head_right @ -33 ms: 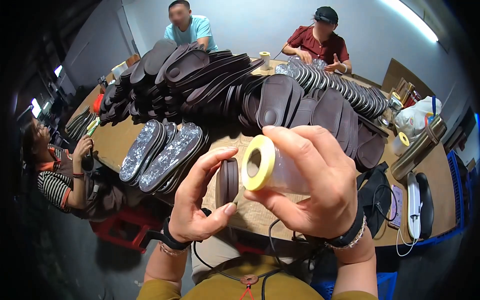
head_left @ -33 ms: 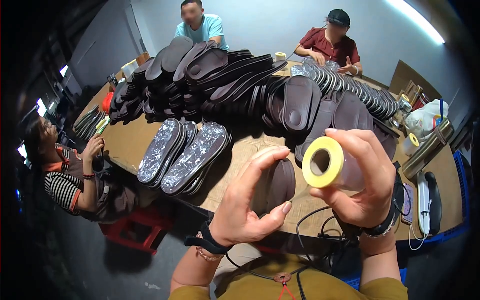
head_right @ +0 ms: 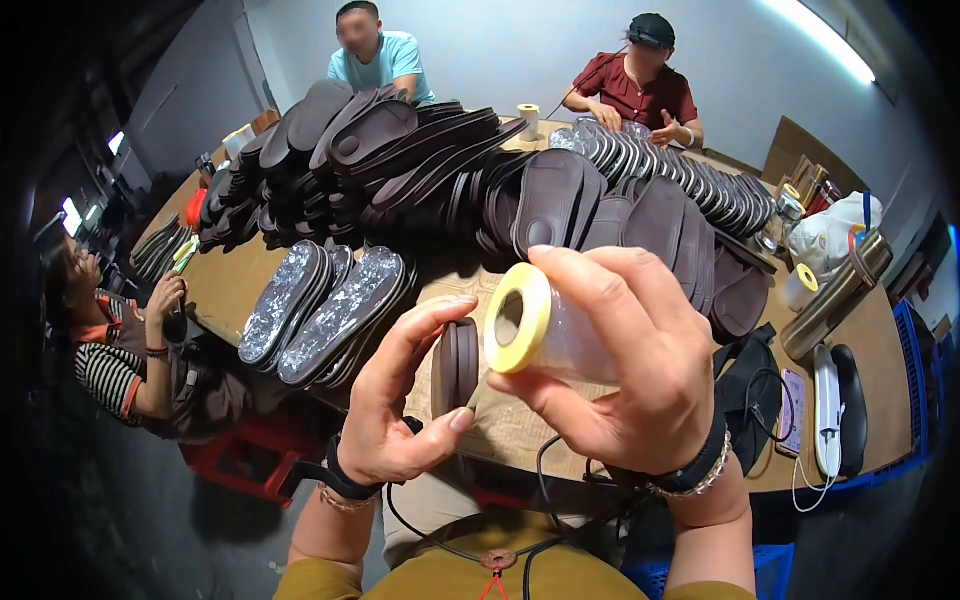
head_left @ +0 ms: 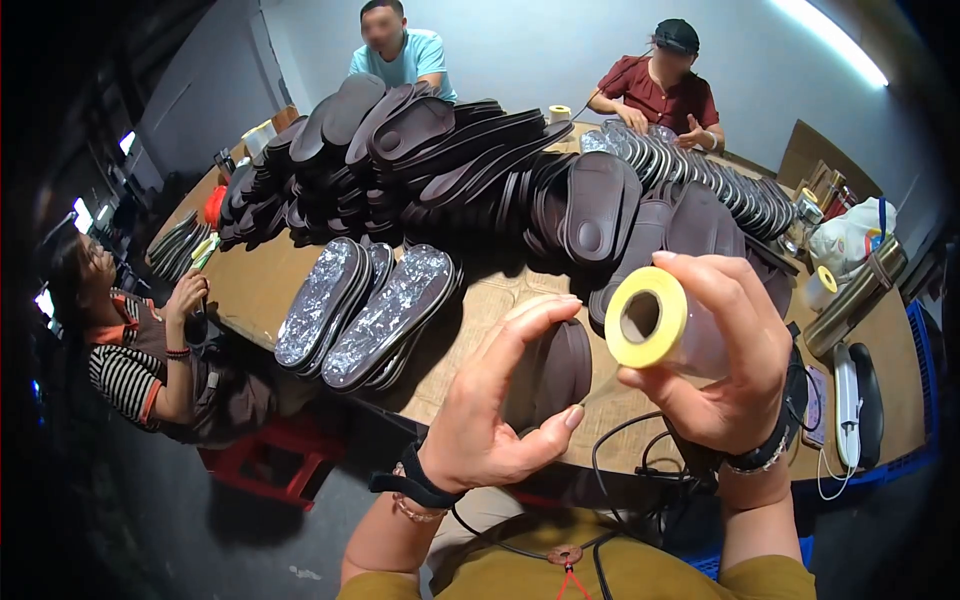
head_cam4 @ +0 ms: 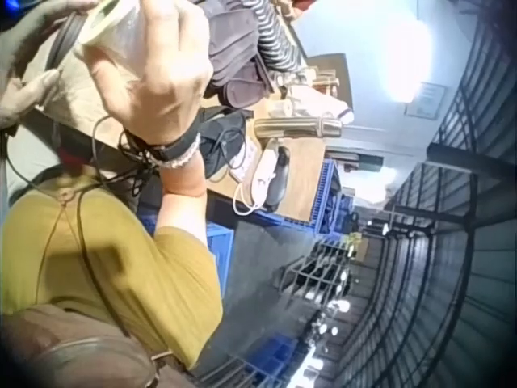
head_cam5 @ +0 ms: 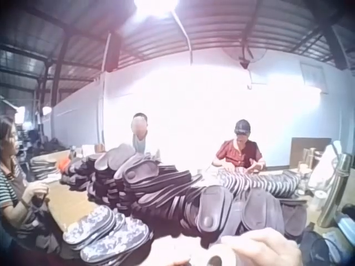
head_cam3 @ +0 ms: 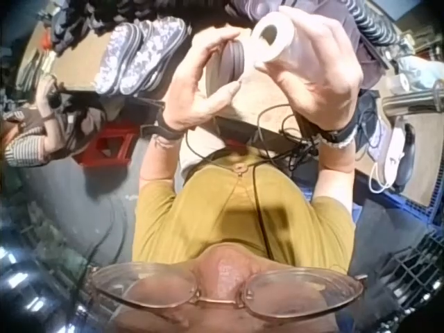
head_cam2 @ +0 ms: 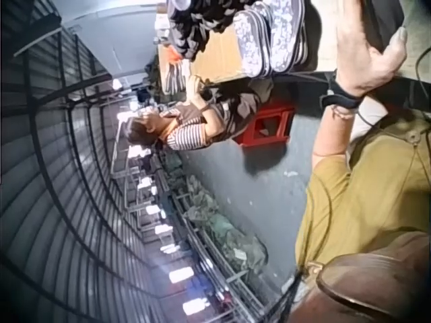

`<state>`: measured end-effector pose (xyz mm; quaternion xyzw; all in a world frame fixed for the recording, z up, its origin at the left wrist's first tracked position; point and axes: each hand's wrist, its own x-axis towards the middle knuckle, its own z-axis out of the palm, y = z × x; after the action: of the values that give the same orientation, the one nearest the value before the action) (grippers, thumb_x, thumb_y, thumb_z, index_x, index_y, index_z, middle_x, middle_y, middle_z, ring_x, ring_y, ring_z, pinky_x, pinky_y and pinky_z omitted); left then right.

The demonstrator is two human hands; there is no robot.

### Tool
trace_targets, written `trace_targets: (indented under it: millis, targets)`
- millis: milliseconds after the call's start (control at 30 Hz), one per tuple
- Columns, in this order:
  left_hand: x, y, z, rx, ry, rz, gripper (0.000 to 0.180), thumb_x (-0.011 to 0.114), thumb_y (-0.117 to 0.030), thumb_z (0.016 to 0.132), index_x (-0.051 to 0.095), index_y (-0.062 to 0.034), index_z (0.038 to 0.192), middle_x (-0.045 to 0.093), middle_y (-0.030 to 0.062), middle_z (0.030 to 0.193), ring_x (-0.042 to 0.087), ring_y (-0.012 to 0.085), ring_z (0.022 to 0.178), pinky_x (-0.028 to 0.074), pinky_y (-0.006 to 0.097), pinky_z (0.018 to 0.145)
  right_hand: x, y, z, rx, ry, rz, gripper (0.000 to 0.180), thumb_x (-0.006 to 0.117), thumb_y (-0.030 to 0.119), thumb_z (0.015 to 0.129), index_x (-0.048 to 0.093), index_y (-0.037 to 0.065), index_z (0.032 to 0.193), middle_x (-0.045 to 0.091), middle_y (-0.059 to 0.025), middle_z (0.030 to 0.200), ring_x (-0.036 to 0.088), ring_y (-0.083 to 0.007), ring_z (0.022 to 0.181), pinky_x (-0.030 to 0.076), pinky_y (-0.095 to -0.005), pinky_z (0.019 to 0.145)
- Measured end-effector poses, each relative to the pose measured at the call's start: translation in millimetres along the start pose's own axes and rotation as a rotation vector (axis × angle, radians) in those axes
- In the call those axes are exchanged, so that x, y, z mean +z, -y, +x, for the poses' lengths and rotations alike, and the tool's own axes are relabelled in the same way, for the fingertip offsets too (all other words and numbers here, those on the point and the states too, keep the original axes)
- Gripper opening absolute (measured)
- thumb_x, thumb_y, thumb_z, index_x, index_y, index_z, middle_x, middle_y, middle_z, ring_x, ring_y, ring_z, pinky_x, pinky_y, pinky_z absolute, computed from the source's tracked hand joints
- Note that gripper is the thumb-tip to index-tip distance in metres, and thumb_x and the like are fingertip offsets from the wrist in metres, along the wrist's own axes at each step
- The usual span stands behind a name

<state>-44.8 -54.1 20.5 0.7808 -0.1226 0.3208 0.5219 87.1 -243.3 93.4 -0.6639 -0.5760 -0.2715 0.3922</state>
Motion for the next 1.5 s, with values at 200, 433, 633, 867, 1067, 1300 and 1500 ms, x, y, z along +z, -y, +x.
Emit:
trace_targets:
  millis: [200,433,633,867,1067,1300,1500]
  targets:
    - [2,-1,1,0.028,0.031,0.003,0.074,0.074,-0.009,0.08,0.049,0.0045,0.148,0.055,0.0233,0.146,0.054,0.0354,0.138,0.039,0.041,0.118,4,-2,2,0.019,0.01,-0.067,0.065,0.094,0.017,0.068,0.068,0.004,0.126,0.068,-0.0166,0.106,0.07,-0.0351,0.093,0.059,-0.043,0.08]
    - [1,-3,0,0.028,0.033,0.029,0.077,0.073,-0.008,0.08,0.048,0.0049,0.151,0.053,0.0253,0.149,0.052,0.037,0.141,0.038,0.042,0.119,10,-2,5,0.052,0.04,-0.055,0.064,0.094,0.014,0.067,0.069,0.001,0.125,0.07,-0.0158,0.109,0.071,-0.0317,0.095,0.057,-0.0385,0.084]
    - [1,-3,-1,0.015,0.034,0.028,0.078,0.073,-0.007,0.079,0.047,0.0049,0.152,0.052,0.026,0.15,0.052,0.0373,0.142,0.038,0.041,0.119,12,-2,5,0.072,0.062,-0.055,0.064,0.094,0.014,0.067,0.069,0.001,0.125,0.07,-0.0155,0.109,0.071,-0.0316,0.096,0.057,-0.0388,0.085]
    - [12,-5,-1,0.008,-0.05,-0.022,0.071,0.075,-0.005,0.077,0.052,0.0041,0.144,0.057,0.0242,0.145,0.056,0.0347,0.138,0.041,0.04,0.117,10,4,3,0.105,0.115,-0.075,0.062,0.093,0.015,0.069,0.067,0.001,0.124,0.07,-0.0157,0.11,0.071,-0.0334,0.097,0.057,-0.0392,0.085]
    - [25,-14,-5,-0.039,-0.167,-0.016,0.06,0.077,-0.004,0.077,0.056,0.0029,0.133,0.063,0.0205,0.136,0.063,0.028,0.128,0.047,0.037,0.111,5,3,-1,0.19,0.252,0.081,0.058,0.085,0.027,0.083,0.061,0.0,0.129,0.069,-0.0185,0.112,0.07,-0.0383,0.101,0.055,-0.0406,0.091]
    - [26,-18,-13,-0.057,-0.156,-0.051,0.066,0.077,-0.006,0.077,0.052,0.0026,0.138,0.061,0.0197,0.139,0.06,0.0283,0.131,0.045,0.038,0.113,-4,-11,3,0.158,0.306,0.334,0.05,0.082,0.027,0.088,0.064,-0.001,0.125,0.07,-0.0201,0.108,0.071,-0.0363,0.097,0.056,-0.0398,0.086]
    - [28,-16,-17,-0.033,-0.169,0.047,0.066,0.079,-0.008,0.072,0.056,0.0019,0.134,0.058,0.0202,0.132,0.058,0.0331,0.127,0.045,0.041,0.111,-2,-1,0,0.138,0.047,0.107,0.049,0.093,0.015,0.072,0.071,0.002,0.114,0.071,-0.0153,0.098,0.072,-0.0314,0.087,0.057,-0.037,0.077]
